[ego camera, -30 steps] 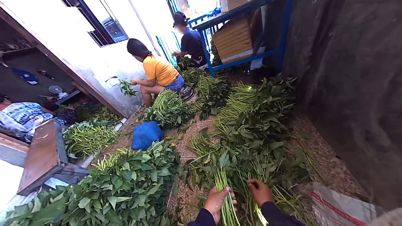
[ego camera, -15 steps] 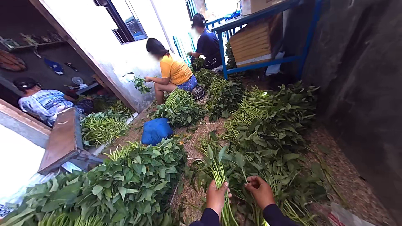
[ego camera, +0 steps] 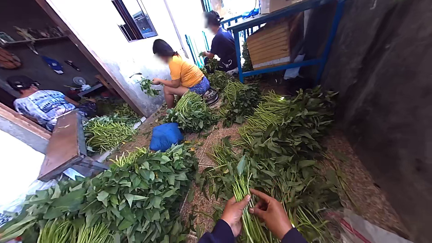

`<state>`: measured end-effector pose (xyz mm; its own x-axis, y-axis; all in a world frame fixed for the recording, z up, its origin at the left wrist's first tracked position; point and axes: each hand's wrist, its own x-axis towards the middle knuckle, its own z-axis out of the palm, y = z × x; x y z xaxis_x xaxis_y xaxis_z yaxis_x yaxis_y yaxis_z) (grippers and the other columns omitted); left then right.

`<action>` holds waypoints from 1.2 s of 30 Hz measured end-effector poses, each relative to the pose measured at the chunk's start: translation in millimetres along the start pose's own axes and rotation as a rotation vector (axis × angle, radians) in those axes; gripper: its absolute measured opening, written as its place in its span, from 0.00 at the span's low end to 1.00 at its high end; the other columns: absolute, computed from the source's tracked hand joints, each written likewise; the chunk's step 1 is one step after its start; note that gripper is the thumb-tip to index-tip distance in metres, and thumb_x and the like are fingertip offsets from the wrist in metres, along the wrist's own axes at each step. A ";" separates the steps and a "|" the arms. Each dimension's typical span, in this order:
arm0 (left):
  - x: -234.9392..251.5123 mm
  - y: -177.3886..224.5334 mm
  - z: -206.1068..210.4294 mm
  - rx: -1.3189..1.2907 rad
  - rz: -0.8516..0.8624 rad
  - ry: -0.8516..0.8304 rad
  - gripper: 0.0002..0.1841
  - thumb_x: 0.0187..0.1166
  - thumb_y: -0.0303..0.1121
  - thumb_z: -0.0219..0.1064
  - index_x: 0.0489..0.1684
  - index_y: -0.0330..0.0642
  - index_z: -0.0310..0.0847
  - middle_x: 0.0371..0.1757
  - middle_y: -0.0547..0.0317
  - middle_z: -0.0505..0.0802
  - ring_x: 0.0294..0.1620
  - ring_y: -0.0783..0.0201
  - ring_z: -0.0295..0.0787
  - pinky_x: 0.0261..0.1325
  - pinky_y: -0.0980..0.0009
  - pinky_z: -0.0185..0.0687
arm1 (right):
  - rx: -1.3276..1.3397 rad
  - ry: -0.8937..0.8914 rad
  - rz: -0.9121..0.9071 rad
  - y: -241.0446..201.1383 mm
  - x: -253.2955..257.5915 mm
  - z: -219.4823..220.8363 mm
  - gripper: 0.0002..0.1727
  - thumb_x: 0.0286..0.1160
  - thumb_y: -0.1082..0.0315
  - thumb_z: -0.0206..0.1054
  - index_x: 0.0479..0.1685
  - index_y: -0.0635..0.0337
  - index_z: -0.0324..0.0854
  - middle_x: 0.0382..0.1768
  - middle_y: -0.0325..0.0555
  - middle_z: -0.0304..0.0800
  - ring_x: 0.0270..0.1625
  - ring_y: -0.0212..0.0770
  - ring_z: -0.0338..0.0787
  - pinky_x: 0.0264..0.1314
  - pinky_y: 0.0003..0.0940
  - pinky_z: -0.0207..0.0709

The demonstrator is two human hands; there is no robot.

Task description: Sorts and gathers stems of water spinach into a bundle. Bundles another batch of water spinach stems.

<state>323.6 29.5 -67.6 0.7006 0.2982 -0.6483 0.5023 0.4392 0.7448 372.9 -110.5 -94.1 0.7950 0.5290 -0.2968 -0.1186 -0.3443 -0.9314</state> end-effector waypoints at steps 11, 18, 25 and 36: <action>-7.2 32.9 -21.9 -0.216 -0.087 -0.122 0.14 0.91 0.32 0.58 0.64 0.32 0.73 0.45 0.38 0.95 0.46 0.42 0.96 0.50 0.50 0.94 | 0.221 0.564 0.377 131.0 63.1 -64.2 0.14 0.85 0.74 0.61 0.63 0.65 0.85 0.59 0.61 0.89 0.54 0.53 0.93 0.60 0.52 0.87; -11.9 39.4 -10.1 -0.149 -0.080 -0.045 0.12 0.88 0.31 0.62 0.61 0.32 0.74 0.34 0.44 0.91 0.34 0.49 0.95 0.42 0.53 0.95 | -0.403 0.490 0.507 152.3 70.6 -39.4 0.24 0.79 0.69 0.68 0.74 0.61 0.79 0.72 0.67 0.80 0.74 0.65 0.82 0.76 0.62 0.75; -10.1 30.2 -2.9 -0.096 -0.081 -0.003 0.15 0.87 0.30 0.64 0.64 0.33 0.70 0.33 0.43 0.91 0.31 0.49 0.95 0.38 0.55 0.95 | -0.506 0.270 0.588 156.3 74.4 -73.6 0.21 0.74 0.57 0.75 0.58 0.62 0.89 0.64 0.62 0.89 0.73 0.60 0.84 0.78 0.60 0.73; -10.4 30.7 19.5 -0.083 0.073 0.049 0.14 0.85 0.27 0.66 0.61 0.30 0.71 0.31 0.45 0.91 0.28 0.53 0.93 0.34 0.58 0.94 | 0.431 0.389 0.325 55.2 21.1 -110.0 0.12 0.85 0.67 0.66 0.56 0.66 0.85 0.47 0.52 0.90 0.47 0.42 0.88 0.50 0.43 0.82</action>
<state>341.6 23.4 -34.9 0.7073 0.3717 -0.6014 0.4056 0.4833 0.7758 448.6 -203.6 -128.5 0.8256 0.1045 -0.5546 -0.5519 -0.0557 -0.8321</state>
